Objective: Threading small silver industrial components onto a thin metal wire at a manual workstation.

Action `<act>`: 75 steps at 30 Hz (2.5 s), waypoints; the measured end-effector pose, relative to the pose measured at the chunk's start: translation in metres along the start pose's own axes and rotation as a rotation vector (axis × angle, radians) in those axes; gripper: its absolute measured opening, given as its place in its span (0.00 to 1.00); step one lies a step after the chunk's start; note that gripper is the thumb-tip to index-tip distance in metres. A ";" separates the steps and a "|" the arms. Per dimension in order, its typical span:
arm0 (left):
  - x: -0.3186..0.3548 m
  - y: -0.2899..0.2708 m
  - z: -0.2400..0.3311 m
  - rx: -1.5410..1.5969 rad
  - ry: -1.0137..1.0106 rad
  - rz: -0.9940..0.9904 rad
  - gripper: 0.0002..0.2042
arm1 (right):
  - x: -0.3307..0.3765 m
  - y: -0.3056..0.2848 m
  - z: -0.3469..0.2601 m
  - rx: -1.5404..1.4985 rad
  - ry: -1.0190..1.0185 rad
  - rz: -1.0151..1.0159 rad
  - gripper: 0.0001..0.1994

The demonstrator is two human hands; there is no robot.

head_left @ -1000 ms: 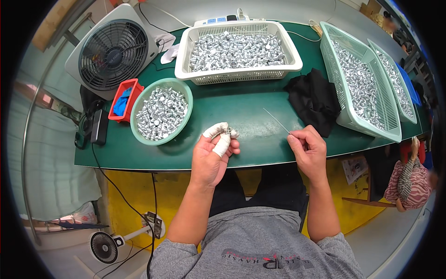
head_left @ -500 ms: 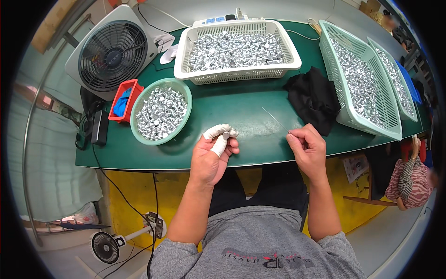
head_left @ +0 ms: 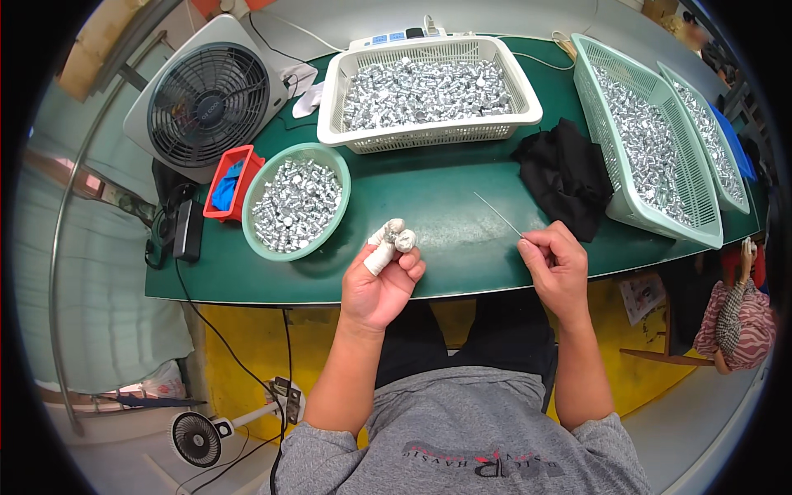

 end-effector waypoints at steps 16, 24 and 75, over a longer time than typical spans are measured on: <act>-0.064 0.047 0.031 -0.323 0.176 0.262 0.14 | 0.001 0.000 -0.002 0.031 -0.022 0.008 0.02; -0.062 0.072 0.070 -1.295 0.626 0.474 0.16 | 0.001 0.000 -0.003 -0.001 -0.028 0.021 0.02; -0.020 0.003 -0.015 -0.316 -0.037 0.124 0.12 | 0.023 0.021 -0.046 -0.291 0.162 -0.121 0.02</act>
Point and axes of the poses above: each hand's wrist, its own x-axis away from the middle knuckle, its own y-axis out of the palm, z = x × y, the point moved 6 cm from there along -x, towards the middle knuckle, and after that the axes turned 8 degrees about -y, right-handed, at the moved point
